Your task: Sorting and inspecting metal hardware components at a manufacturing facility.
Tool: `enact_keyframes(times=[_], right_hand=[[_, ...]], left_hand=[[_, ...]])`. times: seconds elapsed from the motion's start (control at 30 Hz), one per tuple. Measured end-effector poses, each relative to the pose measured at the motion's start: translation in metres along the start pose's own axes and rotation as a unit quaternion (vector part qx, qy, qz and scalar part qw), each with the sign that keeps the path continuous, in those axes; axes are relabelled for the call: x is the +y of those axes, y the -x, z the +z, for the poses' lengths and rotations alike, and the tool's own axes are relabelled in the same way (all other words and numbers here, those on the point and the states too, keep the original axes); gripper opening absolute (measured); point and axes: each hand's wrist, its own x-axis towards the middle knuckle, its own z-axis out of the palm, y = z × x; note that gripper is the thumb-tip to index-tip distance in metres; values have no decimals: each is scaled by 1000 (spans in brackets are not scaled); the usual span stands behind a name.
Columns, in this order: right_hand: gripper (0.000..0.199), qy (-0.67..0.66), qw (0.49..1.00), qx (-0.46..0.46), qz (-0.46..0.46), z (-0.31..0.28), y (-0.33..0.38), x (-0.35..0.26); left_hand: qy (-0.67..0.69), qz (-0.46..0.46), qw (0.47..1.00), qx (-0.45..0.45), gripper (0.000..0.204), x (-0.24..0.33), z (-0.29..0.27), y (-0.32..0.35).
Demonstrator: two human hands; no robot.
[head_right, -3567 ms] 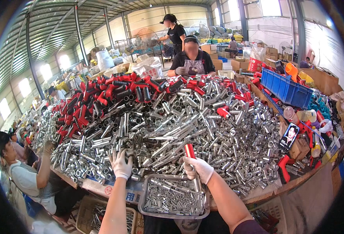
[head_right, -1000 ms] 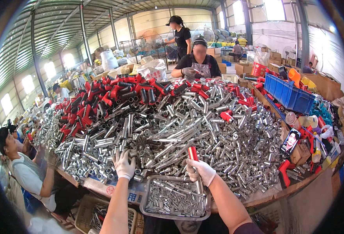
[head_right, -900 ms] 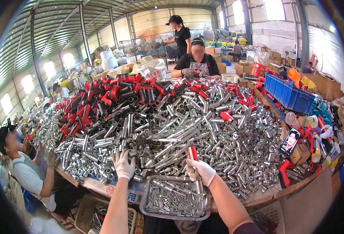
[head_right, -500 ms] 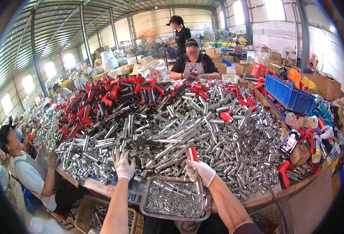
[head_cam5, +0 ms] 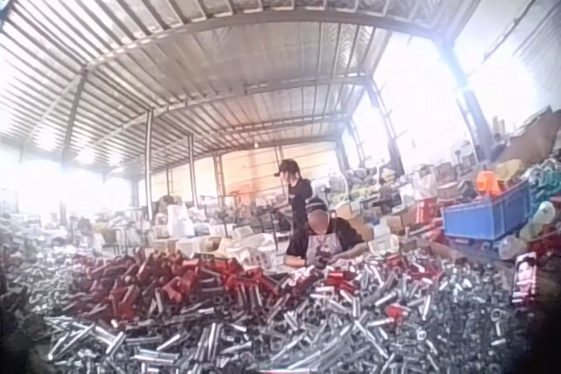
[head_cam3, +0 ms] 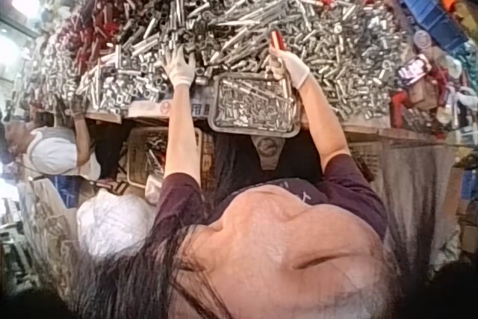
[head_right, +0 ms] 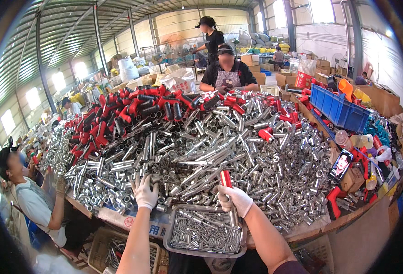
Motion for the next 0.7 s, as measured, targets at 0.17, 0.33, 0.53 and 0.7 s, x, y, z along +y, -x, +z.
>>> enact_keyframes(times=[0.17,0.33,0.53,0.7], right_hand=[[25,6,1000,9,-5,2,2,-2],[25,10,1000,12,-3,4,2,-2],[24,7,1000,2,-4,2,1,-1],[24,9,1000,3,-7,3,1,-1]], left_hand=[[-3,1,1000,1,47,4,-2,-1],[1,-7,1000,0,48,3,-1,0],[0,-5,1000,-3,48,2,-1,0],[-2,-1,1000,-1,48,-1,1,0]])
